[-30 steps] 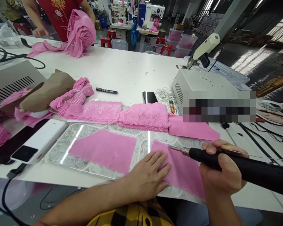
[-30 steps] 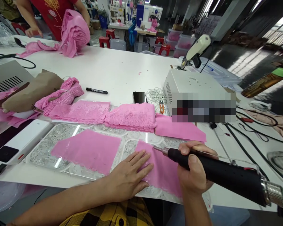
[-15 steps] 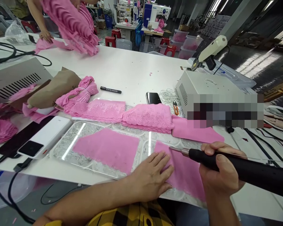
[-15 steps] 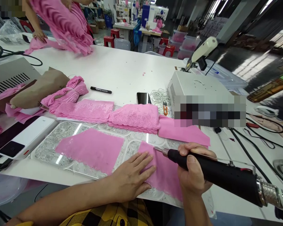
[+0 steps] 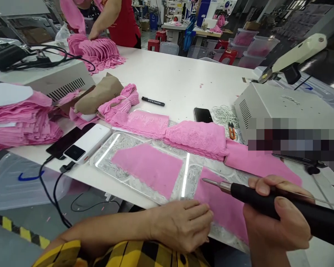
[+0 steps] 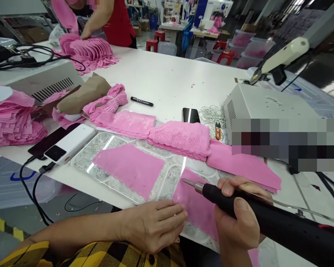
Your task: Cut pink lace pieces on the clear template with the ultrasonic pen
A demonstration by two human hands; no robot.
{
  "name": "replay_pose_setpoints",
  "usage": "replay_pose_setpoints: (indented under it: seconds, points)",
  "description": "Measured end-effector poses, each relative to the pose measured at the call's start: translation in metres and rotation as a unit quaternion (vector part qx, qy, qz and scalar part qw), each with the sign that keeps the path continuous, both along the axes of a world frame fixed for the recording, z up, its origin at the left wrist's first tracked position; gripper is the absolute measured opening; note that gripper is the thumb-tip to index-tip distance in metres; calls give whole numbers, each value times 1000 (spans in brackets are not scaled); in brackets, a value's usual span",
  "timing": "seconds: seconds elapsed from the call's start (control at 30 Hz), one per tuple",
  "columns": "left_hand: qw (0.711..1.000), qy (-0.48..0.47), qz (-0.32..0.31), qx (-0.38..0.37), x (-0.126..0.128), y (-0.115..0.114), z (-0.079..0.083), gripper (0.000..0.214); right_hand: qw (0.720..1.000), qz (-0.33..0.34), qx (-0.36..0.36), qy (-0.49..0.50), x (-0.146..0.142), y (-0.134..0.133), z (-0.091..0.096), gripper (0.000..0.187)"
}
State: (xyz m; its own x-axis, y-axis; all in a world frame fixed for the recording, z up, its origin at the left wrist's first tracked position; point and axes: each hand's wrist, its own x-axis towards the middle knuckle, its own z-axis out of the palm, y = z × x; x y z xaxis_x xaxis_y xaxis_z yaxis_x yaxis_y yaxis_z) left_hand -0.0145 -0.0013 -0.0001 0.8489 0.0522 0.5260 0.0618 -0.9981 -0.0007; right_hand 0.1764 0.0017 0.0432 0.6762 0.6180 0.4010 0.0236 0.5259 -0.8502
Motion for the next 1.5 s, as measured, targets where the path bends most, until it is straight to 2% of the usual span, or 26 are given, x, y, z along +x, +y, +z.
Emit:
replay_pose_setpoints:
  seconds: [0.17,0.57,0.8,1.0,1.5]
  points:
    - [1000,-6,16,-26,-2,1,-10,19,1000,8,-3,-3,2,3,-4,13]
    - [999,8,25,-23,-2,2,-13,23,1000,1,7,-19,-1,6,-5,15]
    - [1000,-13,3,-20,-5,3,-14,23,999,20,-21,20,1,-8,-2,15]
    - [999,-52,3,-5,-4,3,-15,24,999,23,-39,2,-3,-18,-2,15]
    - [999,-45,18,-6,-3,3,-16,24,997,66,-28,-33,-5,-22,-7,11]
